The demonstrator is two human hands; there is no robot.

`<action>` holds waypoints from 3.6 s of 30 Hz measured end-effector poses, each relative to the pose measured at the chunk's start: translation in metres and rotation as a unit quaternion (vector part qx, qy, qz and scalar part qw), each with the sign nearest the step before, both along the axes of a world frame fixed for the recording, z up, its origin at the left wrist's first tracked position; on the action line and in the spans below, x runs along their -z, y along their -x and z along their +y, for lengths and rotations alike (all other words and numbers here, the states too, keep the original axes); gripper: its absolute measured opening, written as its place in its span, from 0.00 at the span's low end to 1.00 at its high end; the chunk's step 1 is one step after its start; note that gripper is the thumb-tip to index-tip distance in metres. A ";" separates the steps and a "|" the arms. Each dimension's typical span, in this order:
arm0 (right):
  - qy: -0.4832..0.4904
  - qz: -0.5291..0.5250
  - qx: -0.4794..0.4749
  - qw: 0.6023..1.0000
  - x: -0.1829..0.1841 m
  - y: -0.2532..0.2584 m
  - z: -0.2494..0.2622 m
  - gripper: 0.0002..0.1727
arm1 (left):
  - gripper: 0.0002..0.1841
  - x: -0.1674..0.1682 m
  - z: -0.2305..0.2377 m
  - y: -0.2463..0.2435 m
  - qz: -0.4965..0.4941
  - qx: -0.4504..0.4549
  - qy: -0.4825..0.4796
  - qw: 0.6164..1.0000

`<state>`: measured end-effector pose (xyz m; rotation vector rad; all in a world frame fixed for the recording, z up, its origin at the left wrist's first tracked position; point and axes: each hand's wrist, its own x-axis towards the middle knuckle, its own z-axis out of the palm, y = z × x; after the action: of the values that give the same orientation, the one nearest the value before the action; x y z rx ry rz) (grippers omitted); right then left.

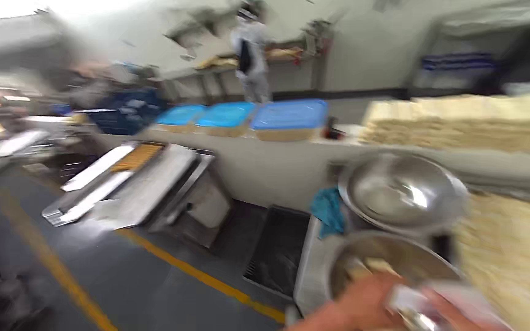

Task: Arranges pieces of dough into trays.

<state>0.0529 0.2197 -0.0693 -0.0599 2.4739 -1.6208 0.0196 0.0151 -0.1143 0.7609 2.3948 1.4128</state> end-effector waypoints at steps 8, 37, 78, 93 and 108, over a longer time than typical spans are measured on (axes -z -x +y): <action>0.094 0.195 0.243 0.946 -0.044 0.005 0.031 0.06 | 0.19 0.028 0.002 0.021 -0.176 -0.006 0.039 0.984; -0.247 -0.188 0.305 0.900 0.111 -0.089 0.125 0.17 | 0.10 -0.019 -0.016 0.019 -0.168 -0.085 -0.173 0.967; -0.183 -0.128 0.373 0.900 0.128 -0.141 0.166 0.14 | 0.35 0.056 0.027 -0.016 -0.031 0.254 0.357 0.898; -0.300 -0.088 -0.132 0.941 0.098 -0.024 -0.017 0.21 | 0.23 0.053 -0.009 0.016 -0.151 0.127 0.281 0.939; 0.022 -0.144 0.040 0.989 0.091 -0.015 -0.021 0.16 | 0.29 0.053 -0.010 0.006 -0.259 0.128 0.160 0.944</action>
<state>0.0677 0.1990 -0.1601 0.2535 2.2485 -1.5865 0.0134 0.0049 -0.1669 0.5123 1.9589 0.9399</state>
